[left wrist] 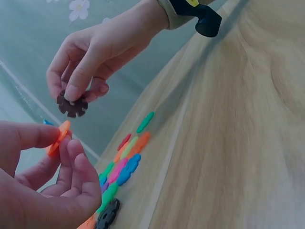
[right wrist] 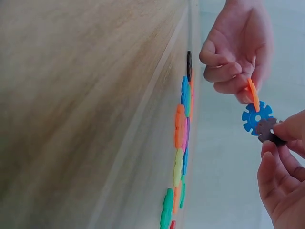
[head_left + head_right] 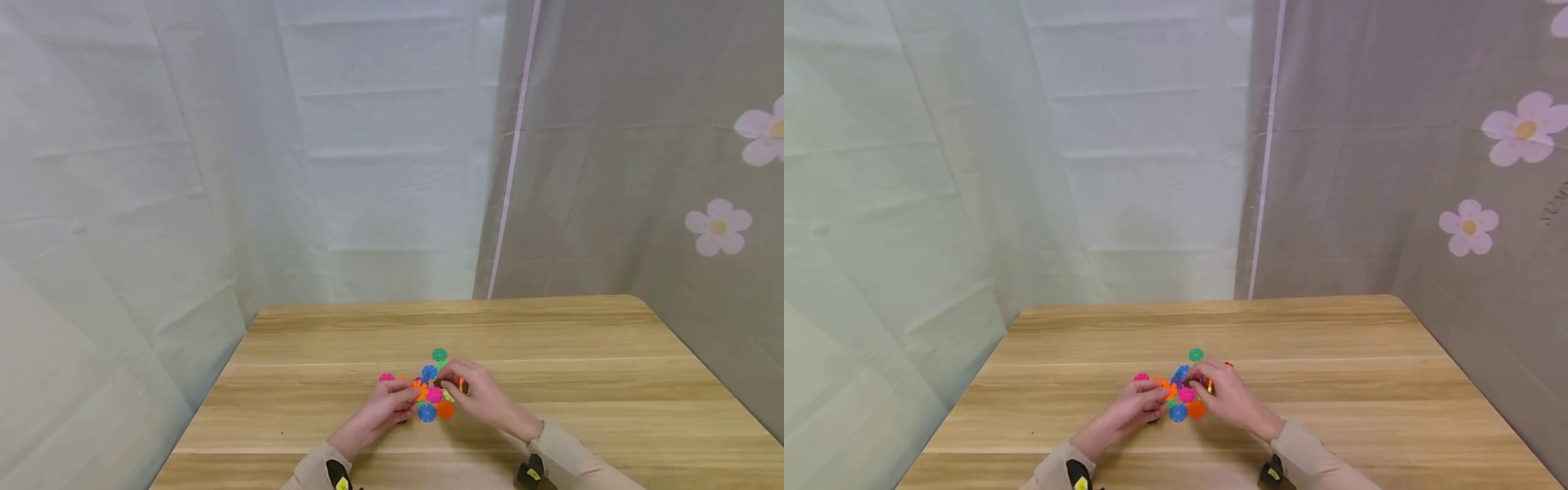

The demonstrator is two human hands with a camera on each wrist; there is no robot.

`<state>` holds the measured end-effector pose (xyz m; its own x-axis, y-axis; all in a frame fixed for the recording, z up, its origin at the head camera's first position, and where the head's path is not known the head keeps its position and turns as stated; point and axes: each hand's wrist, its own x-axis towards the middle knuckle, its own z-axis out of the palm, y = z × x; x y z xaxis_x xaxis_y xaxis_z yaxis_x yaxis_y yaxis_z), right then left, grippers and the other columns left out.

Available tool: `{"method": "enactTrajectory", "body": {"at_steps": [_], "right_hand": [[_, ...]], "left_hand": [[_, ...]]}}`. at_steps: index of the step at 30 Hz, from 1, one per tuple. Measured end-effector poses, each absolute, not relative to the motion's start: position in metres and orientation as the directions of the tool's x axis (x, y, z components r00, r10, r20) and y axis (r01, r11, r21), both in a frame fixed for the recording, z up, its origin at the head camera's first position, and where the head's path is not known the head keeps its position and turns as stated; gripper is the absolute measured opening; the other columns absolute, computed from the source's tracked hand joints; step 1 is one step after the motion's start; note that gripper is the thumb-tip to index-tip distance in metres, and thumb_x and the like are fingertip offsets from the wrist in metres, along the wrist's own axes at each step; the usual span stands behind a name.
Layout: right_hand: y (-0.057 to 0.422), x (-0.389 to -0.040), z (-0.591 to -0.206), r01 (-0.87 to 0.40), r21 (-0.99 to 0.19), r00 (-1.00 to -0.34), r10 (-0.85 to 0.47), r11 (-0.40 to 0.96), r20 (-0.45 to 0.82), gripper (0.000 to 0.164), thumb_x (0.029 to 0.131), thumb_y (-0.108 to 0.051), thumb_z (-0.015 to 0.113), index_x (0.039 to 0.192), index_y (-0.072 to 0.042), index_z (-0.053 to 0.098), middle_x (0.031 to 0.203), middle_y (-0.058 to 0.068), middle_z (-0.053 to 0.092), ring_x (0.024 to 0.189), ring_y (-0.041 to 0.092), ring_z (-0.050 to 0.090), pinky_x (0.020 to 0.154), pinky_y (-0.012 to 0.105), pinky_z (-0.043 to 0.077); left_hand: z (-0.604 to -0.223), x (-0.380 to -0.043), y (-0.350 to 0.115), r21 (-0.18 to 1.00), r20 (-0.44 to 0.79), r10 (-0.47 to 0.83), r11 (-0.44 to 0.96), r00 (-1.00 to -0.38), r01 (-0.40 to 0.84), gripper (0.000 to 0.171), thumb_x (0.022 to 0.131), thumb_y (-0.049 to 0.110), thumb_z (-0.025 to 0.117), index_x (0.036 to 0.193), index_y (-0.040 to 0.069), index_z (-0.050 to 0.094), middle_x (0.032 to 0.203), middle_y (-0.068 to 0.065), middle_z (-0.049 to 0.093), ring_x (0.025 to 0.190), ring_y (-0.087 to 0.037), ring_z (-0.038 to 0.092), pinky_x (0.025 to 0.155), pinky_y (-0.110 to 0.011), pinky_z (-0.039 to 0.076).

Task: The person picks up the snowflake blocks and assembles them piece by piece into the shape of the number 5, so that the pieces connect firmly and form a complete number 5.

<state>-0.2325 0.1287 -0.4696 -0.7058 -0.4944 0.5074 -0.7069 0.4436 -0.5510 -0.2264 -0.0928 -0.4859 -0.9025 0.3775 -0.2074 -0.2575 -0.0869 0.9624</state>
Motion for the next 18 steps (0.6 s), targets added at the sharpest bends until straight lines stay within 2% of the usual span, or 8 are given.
{"method": "enactTrajectory", "body": {"at_steps": [9, 13, 18], "right_hand": [[0.1295, -0.2354, -0.4685, -0.624, -0.638, -0.777, -0.448, 0.452, 0.443, 0.009, 0.095, -0.008, 0.059, 0.097, -0.016, 0.063, 0.087, -0.005, 0.065, 0.069, 0.001, 0.052, 0.056, 0.019, 0.048], [0.1302, -0.2377, -0.469, -0.548, -0.702, -0.823, -0.446, 0.455, 0.353, 0.006, 0.097, -0.012, 0.057, 0.096, -0.017, 0.06, 0.082, -0.003, 0.068, 0.062, 0.001, 0.051, 0.052, 0.02, 0.046], [0.1315, -0.2393, -0.4707, -0.518, -0.717, -0.835, -0.458, 0.466, 0.305, 0.005, 0.098, -0.016, 0.056, 0.097, -0.017, 0.061, 0.082, -0.004, 0.069, 0.061, 0.001, 0.052, 0.054, 0.02, 0.046]], "left_hand": [[-0.4865, -0.2251, -0.0974, 0.971, -0.206, 0.442, -0.018, -0.873, -0.238, 0.004, 0.093, 0.012, 0.059, 0.09, 0.009, 0.061, 0.074, 0.004, 0.056, 0.068, -0.008, 0.054, 0.066, -0.02, 0.048], [-0.4879, -0.2252, -0.0983, 0.979, -0.188, 0.474, 0.02, -0.86, -0.203, 0.006, 0.094, 0.012, 0.058, 0.091, 0.007, 0.06, 0.076, 0.002, 0.055, 0.07, -0.009, 0.053, 0.066, -0.02, 0.047], [-0.4898, -0.2256, -0.0983, 0.985, -0.168, 0.509, 0.052, -0.844, -0.165, 0.006, 0.094, 0.011, 0.057, 0.091, 0.006, 0.059, 0.076, 0.002, 0.055, 0.071, -0.009, 0.052, 0.066, -0.02, 0.047]]}}
